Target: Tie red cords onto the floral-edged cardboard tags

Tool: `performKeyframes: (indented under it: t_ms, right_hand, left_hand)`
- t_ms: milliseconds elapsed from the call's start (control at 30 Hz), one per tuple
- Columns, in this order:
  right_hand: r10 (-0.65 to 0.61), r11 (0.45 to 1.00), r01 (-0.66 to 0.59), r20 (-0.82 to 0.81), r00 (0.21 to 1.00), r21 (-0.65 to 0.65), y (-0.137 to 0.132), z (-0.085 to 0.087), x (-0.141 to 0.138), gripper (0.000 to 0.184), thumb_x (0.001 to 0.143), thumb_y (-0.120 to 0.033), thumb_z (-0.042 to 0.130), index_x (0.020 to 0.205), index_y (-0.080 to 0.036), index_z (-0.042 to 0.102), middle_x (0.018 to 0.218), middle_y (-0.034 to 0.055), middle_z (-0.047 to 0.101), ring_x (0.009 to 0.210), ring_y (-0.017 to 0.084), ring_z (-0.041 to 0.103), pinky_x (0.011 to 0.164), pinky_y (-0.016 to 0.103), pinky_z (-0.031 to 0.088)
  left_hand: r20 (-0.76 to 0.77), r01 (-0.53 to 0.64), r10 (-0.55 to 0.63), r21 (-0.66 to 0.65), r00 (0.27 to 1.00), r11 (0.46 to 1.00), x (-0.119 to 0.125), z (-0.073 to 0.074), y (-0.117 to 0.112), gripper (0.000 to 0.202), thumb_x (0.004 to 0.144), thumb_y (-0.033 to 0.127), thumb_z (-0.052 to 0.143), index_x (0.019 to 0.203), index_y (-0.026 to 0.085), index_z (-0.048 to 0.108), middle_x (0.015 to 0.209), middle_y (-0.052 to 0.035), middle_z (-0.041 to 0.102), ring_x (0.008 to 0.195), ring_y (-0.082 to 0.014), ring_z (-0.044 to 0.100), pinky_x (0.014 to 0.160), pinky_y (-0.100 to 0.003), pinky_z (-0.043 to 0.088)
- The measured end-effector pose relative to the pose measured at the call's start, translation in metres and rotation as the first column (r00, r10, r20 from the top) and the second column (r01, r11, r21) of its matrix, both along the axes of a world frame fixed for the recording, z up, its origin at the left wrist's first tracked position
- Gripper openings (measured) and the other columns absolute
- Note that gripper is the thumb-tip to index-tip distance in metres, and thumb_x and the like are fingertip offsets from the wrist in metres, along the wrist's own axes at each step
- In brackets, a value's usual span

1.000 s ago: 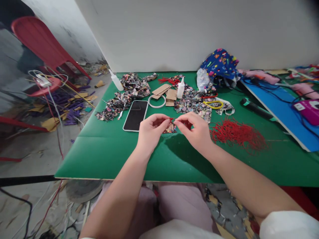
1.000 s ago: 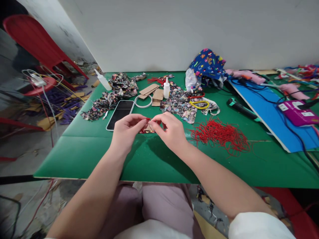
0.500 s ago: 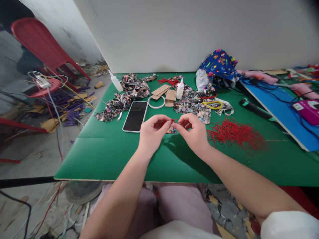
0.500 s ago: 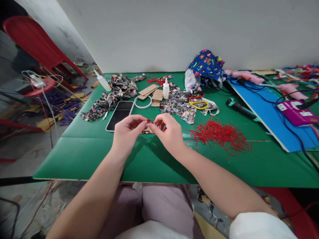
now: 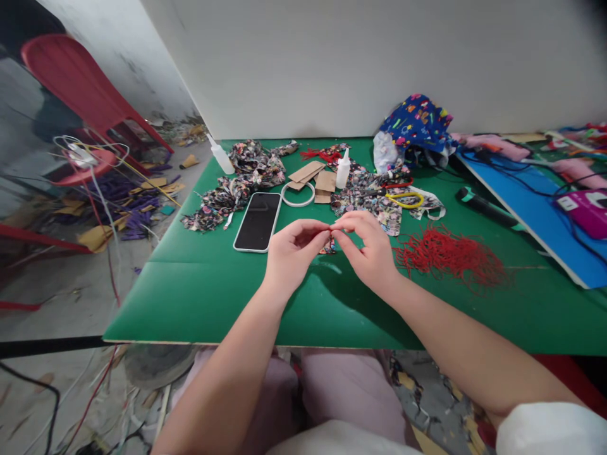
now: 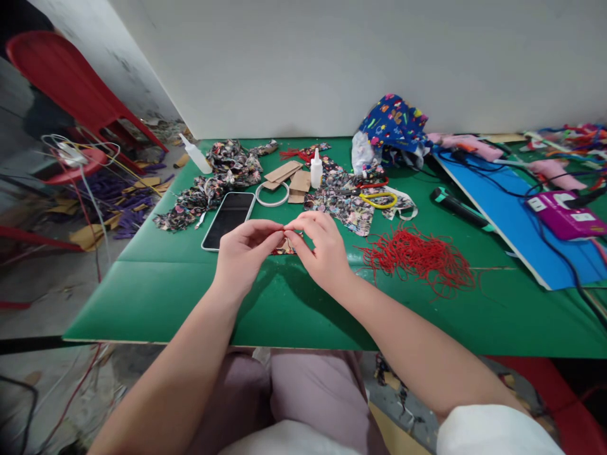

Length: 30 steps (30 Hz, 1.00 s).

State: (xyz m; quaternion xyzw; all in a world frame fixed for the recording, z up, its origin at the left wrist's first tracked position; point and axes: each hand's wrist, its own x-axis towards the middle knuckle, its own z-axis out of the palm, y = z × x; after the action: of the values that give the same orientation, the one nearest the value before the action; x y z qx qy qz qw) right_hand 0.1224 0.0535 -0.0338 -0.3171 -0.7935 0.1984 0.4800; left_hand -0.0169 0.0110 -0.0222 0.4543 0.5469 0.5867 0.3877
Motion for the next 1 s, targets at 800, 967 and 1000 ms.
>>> performKeyframes:
  t_ms: [800,967,1000]
  right_hand:
    - [-0.082,0.996,0.082,-0.021,0.996,-0.028,-0.004,0.005,0.0005,0.009,0.084,-0.026,0.055,0.078,-0.021,0.059,0.076,0.0021,0.059,0.07,0.014,0.053,0.065,0.029,0.045]
    - [0.004,0.99,0.002,0.041,0.999,-0.142,-0.004,-0.0004,-0.0022,0.016,0.082,-0.033,0.058,0.075,-0.02,0.063,0.068,-0.0003,0.059,0.06,0.011,0.052,0.058,0.025,0.042]
    - [0.02,0.987,-0.013,0.044,0.999,-0.16,-0.0035,-0.0019,-0.003,0.016,0.082,-0.035,0.058,0.078,-0.02,0.064,0.069,-0.0001,0.06,0.061,0.011,0.053,0.057,0.025,0.043]
  left_hand:
    - [0.12,-0.032,0.038,-0.051,0.992,0.998,-0.0021,0.0014,0.001,0.021,0.066,0.029,0.072,0.083,0.017,0.072,0.069,-0.0021,0.071,0.063,-0.0114,0.064,0.061,-0.022,0.053]
    - [0.11,-0.081,0.083,-0.021,0.99,0.996,-0.0022,0.0018,0.0007,0.019,0.066,0.028,0.071,0.082,0.017,0.072,0.077,-0.0035,0.072,0.066,-0.0121,0.065,0.062,-0.022,0.054]
    - [0.101,-0.088,0.089,-0.017,0.991,0.996,-0.002,0.0016,0.0006,0.02,0.067,0.029,0.071,0.082,0.017,0.072,0.077,-0.0037,0.072,0.066,-0.0123,0.065,0.062,-0.022,0.054]
